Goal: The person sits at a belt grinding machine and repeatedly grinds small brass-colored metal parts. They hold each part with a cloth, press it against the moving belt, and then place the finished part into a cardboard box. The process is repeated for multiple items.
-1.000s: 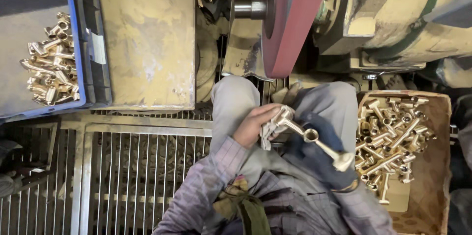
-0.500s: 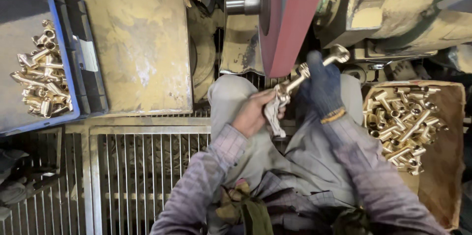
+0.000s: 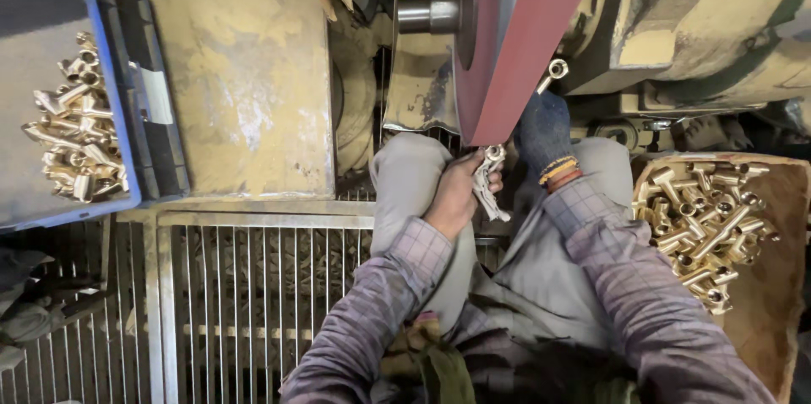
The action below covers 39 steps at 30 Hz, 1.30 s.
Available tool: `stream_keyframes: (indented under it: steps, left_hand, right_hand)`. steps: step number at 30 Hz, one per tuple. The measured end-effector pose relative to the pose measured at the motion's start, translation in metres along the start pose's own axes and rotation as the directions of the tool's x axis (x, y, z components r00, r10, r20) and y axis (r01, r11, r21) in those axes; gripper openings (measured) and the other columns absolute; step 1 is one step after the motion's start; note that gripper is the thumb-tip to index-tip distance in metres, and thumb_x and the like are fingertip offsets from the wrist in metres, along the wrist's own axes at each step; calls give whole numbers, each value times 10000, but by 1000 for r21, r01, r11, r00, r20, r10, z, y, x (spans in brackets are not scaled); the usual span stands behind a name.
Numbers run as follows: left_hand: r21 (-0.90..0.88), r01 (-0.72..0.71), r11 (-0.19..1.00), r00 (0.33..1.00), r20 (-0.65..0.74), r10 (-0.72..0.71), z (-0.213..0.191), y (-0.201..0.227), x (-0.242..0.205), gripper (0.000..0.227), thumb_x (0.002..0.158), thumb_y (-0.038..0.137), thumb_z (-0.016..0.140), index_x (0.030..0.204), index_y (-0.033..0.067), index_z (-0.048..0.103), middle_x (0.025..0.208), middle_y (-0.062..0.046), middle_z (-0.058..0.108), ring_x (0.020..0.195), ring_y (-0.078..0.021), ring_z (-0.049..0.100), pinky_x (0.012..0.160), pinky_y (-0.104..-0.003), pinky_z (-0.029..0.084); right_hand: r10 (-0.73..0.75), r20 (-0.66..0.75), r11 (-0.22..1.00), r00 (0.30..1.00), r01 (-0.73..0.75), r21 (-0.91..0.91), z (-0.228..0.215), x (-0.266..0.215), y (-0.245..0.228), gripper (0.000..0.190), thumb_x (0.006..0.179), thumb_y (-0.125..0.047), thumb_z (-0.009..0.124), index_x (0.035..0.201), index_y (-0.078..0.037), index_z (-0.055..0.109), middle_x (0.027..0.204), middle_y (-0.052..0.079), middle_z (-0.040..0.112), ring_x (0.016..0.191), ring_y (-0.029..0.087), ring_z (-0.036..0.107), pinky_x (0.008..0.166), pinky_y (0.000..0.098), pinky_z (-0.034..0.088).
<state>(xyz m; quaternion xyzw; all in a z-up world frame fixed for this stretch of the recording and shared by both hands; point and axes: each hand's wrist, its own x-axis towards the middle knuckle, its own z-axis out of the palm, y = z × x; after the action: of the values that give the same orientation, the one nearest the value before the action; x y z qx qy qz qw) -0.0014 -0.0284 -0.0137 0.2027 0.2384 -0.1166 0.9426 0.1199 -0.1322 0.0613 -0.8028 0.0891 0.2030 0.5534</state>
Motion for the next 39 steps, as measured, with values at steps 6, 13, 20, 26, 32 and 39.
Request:
stream_keyframes:
  steps: [6, 13, 20, 26, 32, 39]
  left_hand:
    - [251, -53, 967, 996, 86, 32, 17, 19, -36, 296, 1099, 204, 458, 1176, -18, 638, 912, -84, 658, 740, -153, 606, 654, -298, 518]
    - [440, -212, 873, 977, 126, 174, 16, 26, -130, 402, 1088, 259, 483, 1317, -37, 632, 961, -45, 708, 750, -99, 636, 643, -239, 522]
    - [612, -428, 665, 900, 225, 372, 34, 24, -179, 484, 1118, 285, 461, 1488, -13, 551, 1283, -68, 670, 1147, -96, 608, 999, -207, 470]
    - [819, -556, 138, 730, 402, 552, 36, 29, -215, 486, 1101, 185, 523, 1532, -22, 442, 1390, -79, 597, 1273, -147, 568, 1090, -250, 410]
    - [480, -429, 765, 883, 46, 467, 9, 51, -233, 354, 989, 147, 658, 1297, -29, 645, 1082, -17, 675, 942, -95, 609, 806, -249, 503]
    - [731, -610, 306, 452, 4, 892, -42, 147, -275, 299, 935, 112, 725, 1188, -42, 686, 1052, -52, 709, 943, -116, 647, 821, -269, 531]
  right_hand:
    - [-42, 43, 999, 998, 41, 16, -24, -44, -18, 554, 1046, -512, 520, 983, 5, 710, 710, 46, 645, 630, 159, 593, 584, 319, 439]
    - [-172, 272, 788, 947, -33, 615, -59, -178, 28, 479, 993, -435, 606, 1198, -2, 611, 1028, 109, 665, 884, 243, 665, 798, 395, 557]
    - [-242, 293, 706, 925, -39, 707, -52, -211, 53, 534, 974, -426, 661, 1279, 7, 594, 1093, 154, 672, 966, 283, 683, 888, 424, 569]
    - [-216, 449, 731, 867, -162, 663, -29, -227, 29, 506, 968, -401, 604, 1284, -6, 575, 1070, 152, 688, 934, 284, 707, 806, 437, 573]
    - [-132, 602, 769, 788, -302, 564, 10, -225, 5, 475, 1020, -388, 511, 1279, 2, 590, 1005, 171, 697, 880, 296, 709, 806, 433, 566]
    - [-50, 758, 947, 650, -211, 243, 42, -228, -4, 528, 993, -343, 531, 1313, 70, 606, 1013, 161, 716, 880, 287, 701, 821, 435, 570]
